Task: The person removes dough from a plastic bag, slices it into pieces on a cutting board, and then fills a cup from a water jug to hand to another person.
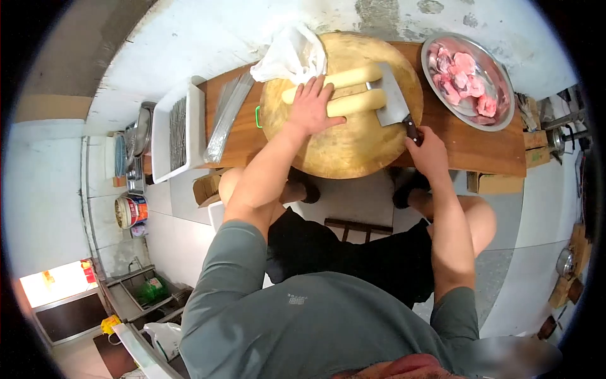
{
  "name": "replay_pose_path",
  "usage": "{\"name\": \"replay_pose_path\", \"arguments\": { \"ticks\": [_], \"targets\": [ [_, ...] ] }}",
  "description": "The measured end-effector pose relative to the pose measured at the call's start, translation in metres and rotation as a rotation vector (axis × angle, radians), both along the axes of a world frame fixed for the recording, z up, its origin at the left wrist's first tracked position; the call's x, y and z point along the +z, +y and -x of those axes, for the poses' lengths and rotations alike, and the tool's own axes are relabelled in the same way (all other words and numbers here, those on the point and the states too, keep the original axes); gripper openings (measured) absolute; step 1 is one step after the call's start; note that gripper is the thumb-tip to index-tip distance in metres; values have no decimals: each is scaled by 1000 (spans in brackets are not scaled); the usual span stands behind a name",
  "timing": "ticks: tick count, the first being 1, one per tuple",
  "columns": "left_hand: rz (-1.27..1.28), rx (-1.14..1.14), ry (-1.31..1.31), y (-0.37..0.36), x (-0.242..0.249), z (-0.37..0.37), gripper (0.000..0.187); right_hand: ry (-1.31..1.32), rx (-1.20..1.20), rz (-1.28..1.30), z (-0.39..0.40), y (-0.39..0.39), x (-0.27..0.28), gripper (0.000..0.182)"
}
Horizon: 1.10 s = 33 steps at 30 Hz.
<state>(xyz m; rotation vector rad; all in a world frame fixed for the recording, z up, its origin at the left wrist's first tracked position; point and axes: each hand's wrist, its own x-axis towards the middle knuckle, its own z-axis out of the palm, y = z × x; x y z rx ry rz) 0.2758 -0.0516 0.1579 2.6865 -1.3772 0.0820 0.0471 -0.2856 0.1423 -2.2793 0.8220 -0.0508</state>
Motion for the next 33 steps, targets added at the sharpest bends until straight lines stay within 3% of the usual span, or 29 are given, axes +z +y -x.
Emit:
{"name": "replay_pose_path", "arguments": {
  "ticks": [6, 9, 12, 19, 23, 26, 29, 33],
  "targets": [
    [53, -6, 126, 0, 2, -21, 64, 12, 20, -128, 1, -9, -4, 56],
    [91, 52, 15, -1, -2, -6, 56, 13, 31, -132, -3, -10, -4, 57],
    [103, 86, -189, -2, 0, 23, 54, -22, -1, -190, -2, -7, -4, 56],
    [29, 196, -149, -4, 7, 41, 51, -111, 36, -269, 6, -28, -2, 57],
    [-39, 214, -68, 0, 4, 30, 52, -49, -71, -610, 12, -27, 5, 52],
    [-120, 196, -25, -2, 1, 21, 53, -163, -40, -228, 27, -30, 1, 50],
    [-173, 70, 43, 7, 11, 6, 57, -139, -74, -152, 47, -26, 28, 46],
    [-281, 62, 227, 25, 23, -1, 57, -142, -66, -142, 67, -22, 47, 43]
  ]
}}
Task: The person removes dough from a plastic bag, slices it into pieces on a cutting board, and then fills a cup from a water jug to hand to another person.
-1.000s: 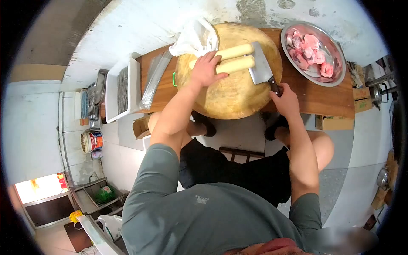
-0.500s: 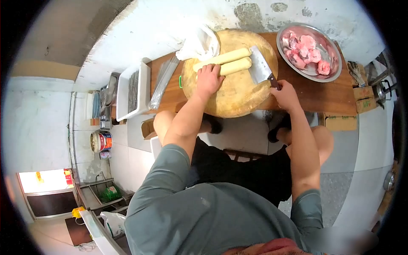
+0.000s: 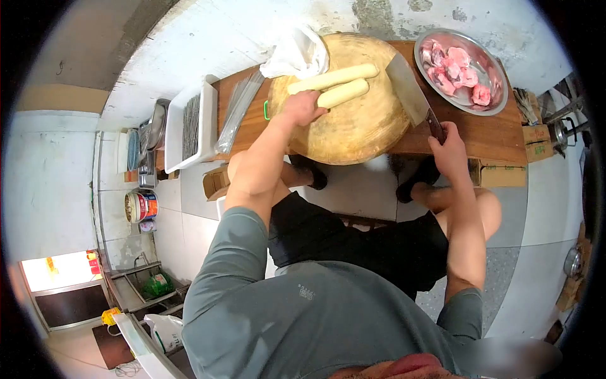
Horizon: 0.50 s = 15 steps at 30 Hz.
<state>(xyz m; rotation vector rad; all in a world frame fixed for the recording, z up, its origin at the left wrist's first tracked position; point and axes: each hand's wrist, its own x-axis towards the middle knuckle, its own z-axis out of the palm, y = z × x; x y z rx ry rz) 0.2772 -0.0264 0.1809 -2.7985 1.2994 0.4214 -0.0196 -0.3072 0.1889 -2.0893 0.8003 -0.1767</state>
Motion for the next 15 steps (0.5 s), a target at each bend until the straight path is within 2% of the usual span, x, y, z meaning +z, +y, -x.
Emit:
{"name": "replay_pose_path", "arguments": {
  "ticks": [2, 6, 9, 10, 13, 14, 15],
  "targets": [
    [12, -16, 69, 20, -3, -3, 56, -18, 34, 2, 7, 7, 3, 43],
    [87, 35, 51, 40, -11, 0, 69, -68, 38, 2, 13, 26, 1, 41],
    [188, 58, -44, 18, 4, 21, 64, -12, -15, 40, 14, 37, 12, 41],
    [317, 13, -67, 13, -1, 22, 58, -3, -21, 50, 17, 40, 11, 40],
    [423, 83, -70, -19, -7, 18, 48, -3, -24, 88, 16, 35, 6, 39],
    [527, 43, -157, -28, -10, 14, 41, -5, -17, 93, 15, 32, 4, 39],
    [516, 26, -186, -41, -11, 9, 40, -2, -11, 91, 13, 29, 0, 39]
  ]
}}
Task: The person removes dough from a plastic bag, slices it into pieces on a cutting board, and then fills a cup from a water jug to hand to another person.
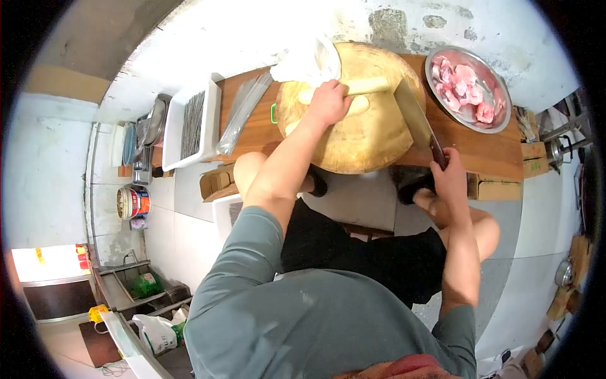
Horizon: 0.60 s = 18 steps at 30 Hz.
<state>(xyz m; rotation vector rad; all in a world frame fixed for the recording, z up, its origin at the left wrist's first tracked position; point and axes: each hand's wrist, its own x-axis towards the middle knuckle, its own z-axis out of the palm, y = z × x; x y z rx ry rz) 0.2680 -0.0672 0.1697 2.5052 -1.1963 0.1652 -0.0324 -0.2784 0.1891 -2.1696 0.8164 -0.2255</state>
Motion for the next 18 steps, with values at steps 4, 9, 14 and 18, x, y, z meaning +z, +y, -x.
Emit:
{"name": "replay_pose_path", "arguments": {
  "ticks": [4, 9, 14, 18],
  "targets": [
    [-153, -56, 77, -55, -1, -27, 48, 7, 21, 25, -6, -16, 1, 37],
    [-517, -48, 434, -85, 20, -55, 70, 51, -1, -1, -15, -17, 16, 35],
    [-552, -85, 471, -89, 22, -61, 68, 71, 4, 9, -24, -20, 20, 33],
    [-479, -126, 443, -84, 14, -72, 64, 112, -19, -3, -27, -14, 24, 34]
  ]
}}
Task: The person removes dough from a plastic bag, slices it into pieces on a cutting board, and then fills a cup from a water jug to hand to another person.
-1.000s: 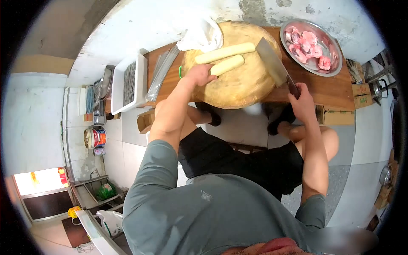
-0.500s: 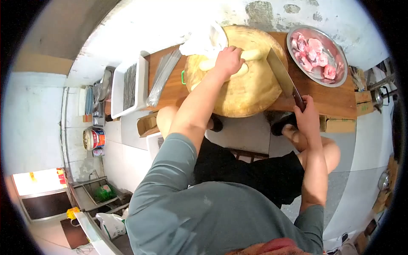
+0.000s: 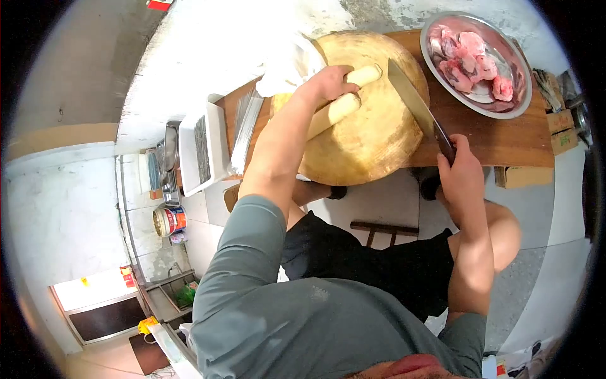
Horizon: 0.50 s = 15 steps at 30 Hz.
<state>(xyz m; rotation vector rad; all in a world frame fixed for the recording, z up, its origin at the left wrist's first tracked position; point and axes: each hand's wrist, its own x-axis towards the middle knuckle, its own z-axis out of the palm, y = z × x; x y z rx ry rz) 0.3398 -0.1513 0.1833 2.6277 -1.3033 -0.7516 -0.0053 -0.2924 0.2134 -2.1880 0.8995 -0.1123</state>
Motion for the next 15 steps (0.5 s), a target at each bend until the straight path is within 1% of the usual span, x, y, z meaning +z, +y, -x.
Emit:
{"name": "replay_pose_path", "arguments": {
  "ticks": [3, 6, 9, 11, 13, 15],
  "targets": [
    [12, 77, 24, 3, 2, 5, 63, -11, 11, 3, 2, 2, -3, 35],
    [152, 106, -92, 23, 2, 2, 61, -59, 4, 18, 4, -1, -12, 35],
    [42, 194, -23, 52, 13, -1, 60, -44, 7, 16, 5, 2, -11, 35],
    [43, 113, -80, 72, 3, -11, 57, -7, -2, 10, 3, 4, -5, 36],
    [50, 25, -119, 81, 4, -12, 56, -27, 7, 18, 2, 4, -9, 36],
    [78, 3, -198, 83, 0, -10, 60, -32, 24, 30, 0, 5, -9, 37]
  ]
}}
